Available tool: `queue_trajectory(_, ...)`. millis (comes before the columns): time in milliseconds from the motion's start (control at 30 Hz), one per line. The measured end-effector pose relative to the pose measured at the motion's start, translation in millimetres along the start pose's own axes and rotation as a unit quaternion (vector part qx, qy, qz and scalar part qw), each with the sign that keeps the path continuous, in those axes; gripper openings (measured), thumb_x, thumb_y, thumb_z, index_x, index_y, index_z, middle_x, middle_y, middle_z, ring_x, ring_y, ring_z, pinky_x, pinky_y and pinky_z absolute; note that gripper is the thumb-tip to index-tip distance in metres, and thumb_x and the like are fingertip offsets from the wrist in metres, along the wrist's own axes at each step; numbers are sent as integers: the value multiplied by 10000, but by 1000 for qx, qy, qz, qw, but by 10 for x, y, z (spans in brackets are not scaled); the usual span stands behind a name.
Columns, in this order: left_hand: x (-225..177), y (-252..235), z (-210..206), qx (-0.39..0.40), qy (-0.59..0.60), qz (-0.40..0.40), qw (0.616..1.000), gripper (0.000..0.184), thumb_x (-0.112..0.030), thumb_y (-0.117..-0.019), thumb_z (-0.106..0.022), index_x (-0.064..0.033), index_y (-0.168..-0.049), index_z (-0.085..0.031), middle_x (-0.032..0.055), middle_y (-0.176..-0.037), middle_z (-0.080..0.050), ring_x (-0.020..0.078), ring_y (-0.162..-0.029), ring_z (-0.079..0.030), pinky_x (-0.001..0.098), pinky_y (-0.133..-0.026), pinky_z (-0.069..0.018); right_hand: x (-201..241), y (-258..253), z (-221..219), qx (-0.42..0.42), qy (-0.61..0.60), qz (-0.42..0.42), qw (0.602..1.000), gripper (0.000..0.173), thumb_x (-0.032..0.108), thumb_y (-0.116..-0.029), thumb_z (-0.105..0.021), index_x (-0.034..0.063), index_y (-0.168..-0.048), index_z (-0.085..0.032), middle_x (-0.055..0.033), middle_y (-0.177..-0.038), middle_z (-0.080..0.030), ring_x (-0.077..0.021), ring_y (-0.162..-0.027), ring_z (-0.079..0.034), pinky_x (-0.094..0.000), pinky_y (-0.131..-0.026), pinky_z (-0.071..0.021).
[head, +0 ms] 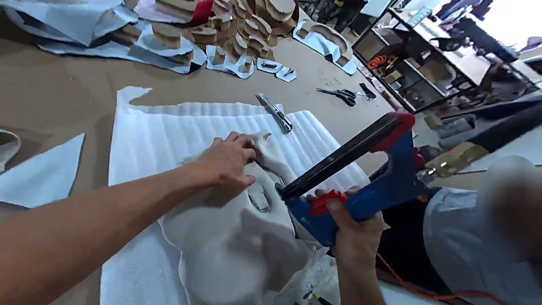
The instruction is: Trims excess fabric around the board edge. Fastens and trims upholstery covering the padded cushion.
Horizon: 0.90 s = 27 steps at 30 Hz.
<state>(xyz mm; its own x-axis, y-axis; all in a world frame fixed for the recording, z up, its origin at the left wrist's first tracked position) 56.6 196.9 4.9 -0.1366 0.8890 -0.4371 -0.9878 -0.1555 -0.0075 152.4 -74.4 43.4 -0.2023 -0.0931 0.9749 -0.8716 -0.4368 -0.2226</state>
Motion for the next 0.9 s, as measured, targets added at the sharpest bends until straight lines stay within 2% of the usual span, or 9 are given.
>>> queue_trajectory(100,-48,-50,-8,11,-7,63,998,634,-592,-709,-797,-186,-1183,-685,92,-1406,-531,345,-1352,-455,603,-913,-455,-113,15,-77,79,64,77,992,391,230,-797,-876,160,-1081,-616,-48,-938,-776,-248,-862,-775,-422,-775,-671)
queue_trajectory(167,-17,-110,4,25,-22,74,997,693,-628,-675,-796,-206,-1213,-679,79,-1389,-526,339,-1334,-451,588,-890,-454,-162,-9,-149,124,77,113,983,350,186,-807,-862,196,-1081,-644,-29,-972,-783,-219,-896,-775,-390,-803,-667)
queue_trajectory(267,56,-147,6,33,-15,57,998,711,-686,-655,-804,-248,-1201,-678,52,-1346,-530,312,-1277,-465,554,-875,-434,-219,-13,-226,152,98,121,976,358,173,-792,-862,186,-1074,-643,-36,-973,-784,-217,-902,-774,-373,-805,-665)
queue_trajectory(433,165,-110,-73,-23,12,29,999,657,-727,-646,-783,-264,-1106,-706,33,-1302,-565,290,-1260,-484,553,-894,-421,-225,-95,-346,183,162,177,953,313,220,-830,-839,186,-1067,-639,8,-964,-784,-160,-885,-771,-317,-777,-666)
queue_trajectory(500,190,-103,-67,-26,23,21,999,623,-726,-665,-774,-271,-1086,-714,21,-1297,-568,281,-1253,-486,544,-900,-416,-225,-145,-387,212,161,189,945,310,202,-839,-832,172,-1079,-638,-5,-966,-781,-163,-878,-768,-317,-767,-665)
queue_trajectory(600,320,-78,-39,-39,64,-33,997,441,-645,-813,-720,-269,-1043,-730,5,-1250,-600,262,-1220,-516,533,-904,-438,-233,-212,-426,260,137,183,938,315,165,-843,-818,183,-1113,-656,-19,-1001,-779,-178,-900,-766,-326,-786,-661)
queue_trajectory(667,400,-41,-95,-83,98,-59,990,323,-566,-872,-673,-284,-1008,-752,-18,-1221,-626,239,-1209,-535,531,-919,-442,-259,-259,-440,276,121,177,937,338,156,-833,-821,190,-1124,-654,-26,-1007,-779,-193,-907,-767,-339,-789,-663)
queue_trajectory(767,397,-26,-173,-119,127,-39,984,243,-474,-894,-653,-267,-969,-753,-22,-1227,-632,233,-1236,-521,536,-943,-406,-303,-285,-486,305,110,184,928,341,164,-856,-811,213,-1150,-644,-15,-1030,-776,-189,-930,-763,-329,-810,-658)
queue_trajectory(900,370,-46,-217,-119,120,-19,985,238,-459,-900,-641,-256,-977,-740,-23,-1228,-614,226,-1251,-499,520,-957,-385,-334,-300,-495,322,110,201,919,347,179,-881,-789,264,-1184,-644,17,-1058,-767,-163,-962,-750,-304,-832,-644)
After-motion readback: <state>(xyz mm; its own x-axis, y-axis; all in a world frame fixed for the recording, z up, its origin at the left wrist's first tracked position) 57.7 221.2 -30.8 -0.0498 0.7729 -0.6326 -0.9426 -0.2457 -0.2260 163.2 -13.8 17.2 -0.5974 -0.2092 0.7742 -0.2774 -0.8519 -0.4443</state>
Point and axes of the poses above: each hand's wrist, its own y-axis away from the middle knuckle, its own z-axis out of the back of the hand, x = y × z, the point moved 3 cm from there along -y, towards the middle knuckle
